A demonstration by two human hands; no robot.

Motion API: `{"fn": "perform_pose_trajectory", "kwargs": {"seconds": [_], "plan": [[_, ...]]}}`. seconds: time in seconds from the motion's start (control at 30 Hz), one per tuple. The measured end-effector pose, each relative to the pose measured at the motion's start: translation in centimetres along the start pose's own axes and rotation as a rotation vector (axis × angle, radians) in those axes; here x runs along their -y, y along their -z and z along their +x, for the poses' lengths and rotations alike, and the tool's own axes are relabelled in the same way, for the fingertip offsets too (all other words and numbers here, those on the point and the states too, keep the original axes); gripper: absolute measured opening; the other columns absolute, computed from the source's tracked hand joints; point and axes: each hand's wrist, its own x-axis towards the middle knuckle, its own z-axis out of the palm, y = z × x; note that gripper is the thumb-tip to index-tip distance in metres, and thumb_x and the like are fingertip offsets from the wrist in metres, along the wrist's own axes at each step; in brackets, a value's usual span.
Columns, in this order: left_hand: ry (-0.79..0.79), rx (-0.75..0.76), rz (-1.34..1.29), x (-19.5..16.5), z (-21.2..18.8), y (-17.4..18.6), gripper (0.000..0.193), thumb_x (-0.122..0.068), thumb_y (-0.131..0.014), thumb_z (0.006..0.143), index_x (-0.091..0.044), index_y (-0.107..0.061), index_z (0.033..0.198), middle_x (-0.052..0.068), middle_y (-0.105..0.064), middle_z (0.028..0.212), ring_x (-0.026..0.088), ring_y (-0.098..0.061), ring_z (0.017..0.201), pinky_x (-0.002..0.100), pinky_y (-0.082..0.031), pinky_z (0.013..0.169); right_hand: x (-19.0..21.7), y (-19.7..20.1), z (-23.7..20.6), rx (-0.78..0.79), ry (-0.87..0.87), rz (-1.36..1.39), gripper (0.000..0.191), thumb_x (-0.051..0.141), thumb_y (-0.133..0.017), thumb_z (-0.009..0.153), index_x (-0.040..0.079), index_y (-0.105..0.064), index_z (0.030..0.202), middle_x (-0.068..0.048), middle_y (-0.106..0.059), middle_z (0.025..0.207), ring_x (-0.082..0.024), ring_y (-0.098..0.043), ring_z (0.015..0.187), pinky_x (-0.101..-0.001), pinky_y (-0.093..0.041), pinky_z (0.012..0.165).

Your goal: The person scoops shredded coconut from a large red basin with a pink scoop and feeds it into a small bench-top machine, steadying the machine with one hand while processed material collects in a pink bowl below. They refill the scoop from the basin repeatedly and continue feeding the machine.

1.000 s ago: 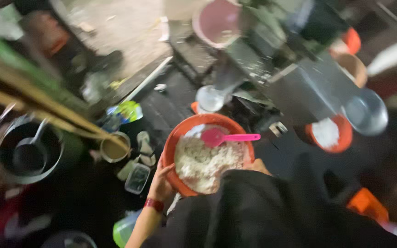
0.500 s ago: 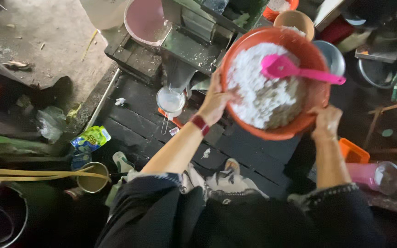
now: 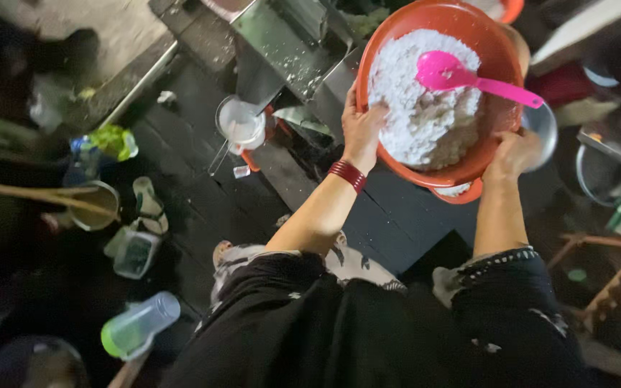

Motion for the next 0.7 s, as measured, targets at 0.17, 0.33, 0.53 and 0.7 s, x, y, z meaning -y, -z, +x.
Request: {"fn": "perform_pose_trajectory", "kwargs": {"seconds": [0.17, 0.33, 0.53, 0.7], "plan": [[-0.046, -0.074, 0.052, 1.2, 0.8, 0.2, 0.058, 0.010, -0.064, 0.087, -0.007, -0.057, 0.142, 0.005, -0.070, 0.101, 0.010, -0.063, 0.075, 0.026, -0.051, 0.059, 4.1, -1.9, -0.8, -0.126, 0.472, -0.104, 0.059, 0.000, -0.073, 0.072, 0.005, -0.050, 0.126, -0.021, -0.055, 0.126, -0.034, -0.061, 0.111, -0.0469, -0.055, 0.095], [-0.102, 0.021, -0.004, 1.6, 0.4, 0.4, 0.045, 0.009, -0.064, 0.092, -0.002, -0.062, 0.136, 0.006, -0.072, 0.115, 0.013, -0.069, 0.093, 0.027, -0.057, 0.081, 9.8, -1.3, 0.3, 0.228, 1.039, -1.005, 0.061, 0.007, -0.062, 0.084, 0.006, -0.061, 0.145, -0.024, -0.052, 0.148, -0.045, -0.047, 0.132, -0.0619, -0.033, 0.106], [-0.075, 0.033, 0.004, 1.7, -0.3, -0.1, 0.038, 0.008, -0.064, 0.094, -0.001, -0.063, 0.131, 0.005, -0.072, 0.113, 0.012, -0.068, 0.093, 0.028, -0.057, 0.082, 8.5, -1.7, 4.0, 0.477, 0.981, -1.558, 0.031, 0.022, -0.057, 0.090, 0.005, -0.074, 0.110, -0.018, -0.064, 0.127, -0.036, -0.053, 0.127, -0.0592, -0.038, 0.107], [-0.039, -0.022, 0.017, 1.8, -1.3, -0.8, 0.038, 0.007, -0.062, 0.095, -0.002, -0.063, 0.132, 0.003, -0.071, 0.115, 0.011, -0.066, 0.097, 0.028, -0.054, 0.085, 6.1, -1.1, 2.3, 0.618, 0.623, -1.339, 0.026, 0.016, -0.052, 0.090, 0.003, -0.068, 0.106, -0.024, -0.067, 0.117, -0.044, -0.064, 0.110, -0.0536, -0.050, 0.095]]}}
